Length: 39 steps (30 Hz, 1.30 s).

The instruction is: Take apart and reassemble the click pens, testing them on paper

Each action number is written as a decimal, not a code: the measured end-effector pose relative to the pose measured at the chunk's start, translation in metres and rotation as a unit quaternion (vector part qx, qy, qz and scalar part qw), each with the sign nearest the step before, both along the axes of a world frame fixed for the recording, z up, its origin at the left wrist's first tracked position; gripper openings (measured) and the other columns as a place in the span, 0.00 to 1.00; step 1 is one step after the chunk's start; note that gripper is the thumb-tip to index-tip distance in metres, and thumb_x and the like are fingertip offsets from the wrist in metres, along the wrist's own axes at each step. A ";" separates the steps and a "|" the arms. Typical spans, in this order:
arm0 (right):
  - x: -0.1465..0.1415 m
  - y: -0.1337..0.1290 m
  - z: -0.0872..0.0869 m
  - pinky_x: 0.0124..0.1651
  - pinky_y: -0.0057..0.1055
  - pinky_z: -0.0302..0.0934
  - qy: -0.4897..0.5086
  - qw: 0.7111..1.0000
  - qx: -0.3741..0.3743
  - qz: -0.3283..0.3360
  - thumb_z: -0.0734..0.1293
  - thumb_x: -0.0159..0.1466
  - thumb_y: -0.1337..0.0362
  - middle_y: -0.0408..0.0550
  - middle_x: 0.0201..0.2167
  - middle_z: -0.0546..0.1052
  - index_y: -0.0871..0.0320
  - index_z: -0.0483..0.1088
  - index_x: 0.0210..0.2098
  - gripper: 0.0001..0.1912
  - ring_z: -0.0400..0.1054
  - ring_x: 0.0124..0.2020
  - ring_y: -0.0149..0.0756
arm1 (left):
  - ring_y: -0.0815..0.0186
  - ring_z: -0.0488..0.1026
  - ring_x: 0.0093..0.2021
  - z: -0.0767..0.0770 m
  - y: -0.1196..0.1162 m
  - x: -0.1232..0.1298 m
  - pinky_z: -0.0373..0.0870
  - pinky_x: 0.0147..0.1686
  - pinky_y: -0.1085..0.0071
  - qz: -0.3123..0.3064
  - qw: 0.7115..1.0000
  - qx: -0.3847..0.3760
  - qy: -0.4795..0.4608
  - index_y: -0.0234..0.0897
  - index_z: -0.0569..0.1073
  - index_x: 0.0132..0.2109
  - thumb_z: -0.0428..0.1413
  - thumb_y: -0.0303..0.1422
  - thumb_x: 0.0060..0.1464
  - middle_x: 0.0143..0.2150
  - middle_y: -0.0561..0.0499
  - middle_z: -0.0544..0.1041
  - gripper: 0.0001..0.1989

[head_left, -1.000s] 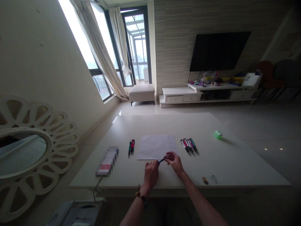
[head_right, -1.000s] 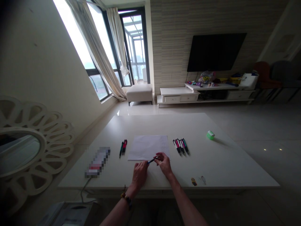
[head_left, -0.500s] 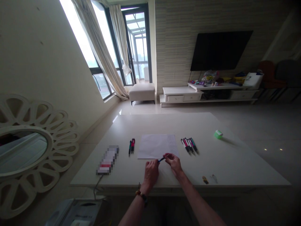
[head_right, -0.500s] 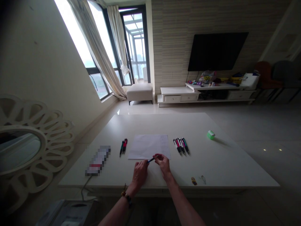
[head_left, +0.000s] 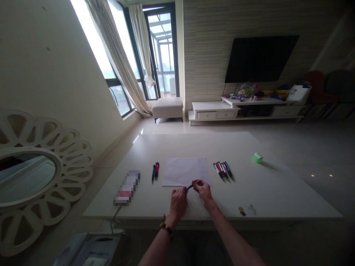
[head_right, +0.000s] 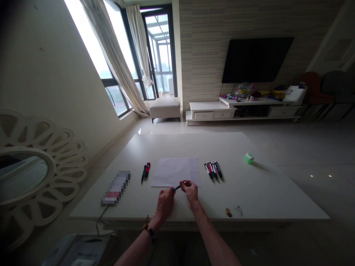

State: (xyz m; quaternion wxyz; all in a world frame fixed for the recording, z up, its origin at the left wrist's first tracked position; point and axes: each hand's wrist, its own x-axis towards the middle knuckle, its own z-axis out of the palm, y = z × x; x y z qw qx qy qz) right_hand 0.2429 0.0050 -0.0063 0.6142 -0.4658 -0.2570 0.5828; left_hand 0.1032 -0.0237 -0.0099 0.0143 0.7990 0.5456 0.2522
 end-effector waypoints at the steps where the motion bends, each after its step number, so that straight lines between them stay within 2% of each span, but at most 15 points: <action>1: 0.000 -0.001 0.001 0.38 0.32 0.66 0.017 1.000 0.010 0.003 0.76 0.41 0.60 0.45 0.25 0.75 0.62 0.71 0.28 0.18 0.71 0.30 0.34 | 0.68 0.70 0.31 0.000 0.000 0.000 0.56 0.36 0.70 -0.001 1.000 0.000 0.000 0.37 0.67 0.38 0.40 0.30 0.61 0.31 0.50 0.74 0.12; 4: -0.001 -0.002 0.006 0.44 0.34 0.65 0.082 0.994 0.056 0.033 0.75 0.42 0.61 0.48 0.32 0.77 0.60 0.71 0.36 0.22 0.72 0.36 0.36 | 0.67 0.70 0.32 0.000 0.000 0.000 0.55 0.36 0.70 -0.008 1.000 -0.004 -0.004 0.37 0.66 0.38 0.40 0.30 0.62 0.32 0.51 0.74 0.11; 6: -0.002 -0.003 0.007 0.43 0.34 0.65 0.080 0.994 0.061 0.041 0.75 0.44 0.60 0.49 0.36 0.77 0.58 0.70 0.38 0.23 0.72 0.38 0.37 | 0.67 0.69 0.32 -0.001 0.000 -0.001 0.55 0.36 0.70 -0.010 1.000 -0.007 -0.007 0.37 0.66 0.38 0.39 0.30 0.62 0.32 0.51 0.74 0.11; 10: -0.006 -0.001 -0.001 0.34 0.31 0.67 -0.002 1.000 0.004 0.002 0.75 0.43 0.57 0.48 0.28 0.77 0.61 0.70 0.29 0.19 0.72 0.31 0.36 | 0.68 0.69 0.30 -0.002 0.000 -0.001 0.55 0.35 0.70 -0.006 1.000 -0.004 -0.006 0.37 0.66 0.37 0.39 0.30 0.62 0.31 0.51 0.74 0.12; 12: -0.007 0.001 -0.005 0.34 0.32 0.67 -0.003 1.000 0.002 -0.012 0.76 0.40 0.57 0.46 0.25 0.76 0.62 0.70 0.27 0.19 0.71 0.29 0.36 | 0.68 0.69 0.29 -0.002 0.000 -0.001 0.55 0.35 0.70 -0.001 1.000 0.000 -0.001 0.37 0.66 0.36 0.40 0.30 0.61 0.30 0.51 0.74 0.12; 17: -0.006 -0.001 -0.004 0.42 0.35 0.67 0.060 0.996 0.058 0.027 0.75 0.43 0.59 0.48 0.30 0.77 0.61 0.72 0.35 0.22 0.72 0.33 0.36 | 0.67 0.70 0.31 -0.002 0.000 0.000 0.56 0.35 0.70 -0.004 1.000 0.004 0.010 0.37 0.66 0.36 0.40 0.30 0.61 0.31 0.50 0.74 0.11; 19: -0.006 -0.001 -0.004 0.41 0.35 0.67 0.053 0.996 0.055 0.040 0.74 0.44 0.58 0.49 0.33 0.77 0.60 0.71 0.37 0.22 0.72 0.35 0.36 | 0.67 0.70 0.32 -0.002 0.000 0.000 0.56 0.35 0.70 -0.004 1.000 0.002 0.006 0.37 0.66 0.37 0.40 0.30 0.62 0.32 0.50 0.74 0.11; 23: -0.010 0.001 -0.011 0.33 0.32 0.67 -0.034 0.999 0.005 0.014 0.75 0.43 0.57 0.48 0.28 0.77 0.62 0.72 0.31 0.20 0.71 0.29 0.36 | 0.67 0.70 0.31 -0.003 0.001 0.000 0.56 0.35 0.70 -0.004 1.000 0.000 0.003 0.37 0.66 0.37 0.39 0.30 0.62 0.32 0.50 0.74 0.12; 26: -0.011 0.002 -0.013 0.36 0.34 0.67 -0.020 0.999 0.027 0.004 0.75 0.41 0.58 0.47 0.26 0.76 0.62 0.71 0.30 0.20 0.71 0.29 0.36 | 0.67 0.69 0.31 -0.004 0.001 -0.001 0.56 0.34 0.69 0.001 1.000 -0.004 0.008 0.37 0.67 0.36 0.39 0.30 0.62 0.31 0.50 0.74 0.12; 30: -0.012 -0.001 -0.008 0.40 0.36 0.67 0.037 0.997 0.058 0.033 0.75 0.43 0.59 0.49 0.30 0.78 0.61 0.70 0.37 0.24 0.72 0.33 0.37 | 0.67 0.70 0.32 -0.003 0.001 -0.001 0.57 0.35 0.69 -0.006 1.000 -0.009 0.012 0.37 0.67 0.38 0.39 0.29 0.61 0.33 0.49 0.74 0.12; 32: -0.013 -0.002 -0.007 0.37 0.34 0.67 0.009 0.999 0.042 0.033 0.74 0.43 0.57 0.49 0.30 0.77 0.61 0.70 0.37 0.24 0.72 0.33 0.37 | 0.67 0.70 0.32 -0.002 0.000 -0.001 0.57 0.35 0.69 -0.007 1.000 -0.011 0.014 0.37 0.67 0.38 0.39 0.28 0.61 0.33 0.49 0.74 0.12; 35: -0.014 -0.003 -0.007 0.32 0.32 0.66 -0.071 0.997 0.020 0.012 0.75 0.40 0.56 0.48 0.25 0.77 0.62 0.71 0.31 0.22 0.71 0.29 0.37 | 0.67 0.70 0.33 -0.001 -0.001 -0.001 0.57 0.35 0.69 -0.010 1.000 -0.011 0.017 0.37 0.67 0.38 0.39 0.28 0.61 0.33 0.49 0.74 0.13; 37: -0.013 -0.002 -0.004 0.35 0.32 0.66 -0.077 0.997 0.027 0.007 0.76 0.39 0.57 0.47 0.25 0.76 0.62 0.70 0.30 0.22 0.72 0.29 0.37 | 0.67 0.70 0.33 -0.001 -0.001 -0.001 0.58 0.35 0.70 -0.010 1.000 -0.009 0.019 0.37 0.67 0.38 0.39 0.28 0.61 0.32 0.49 0.74 0.13; 39: -0.010 -0.001 0.001 0.39 0.34 0.66 -0.040 0.998 0.045 0.017 0.76 0.40 0.58 0.47 0.27 0.77 0.61 0.70 0.34 0.24 0.72 0.32 0.37 | 0.67 0.70 0.33 0.000 -0.001 0.000 0.58 0.35 0.70 -0.008 1.000 -0.009 0.017 0.37 0.67 0.38 0.39 0.28 0.61 0.32 0.49 0.74 0.13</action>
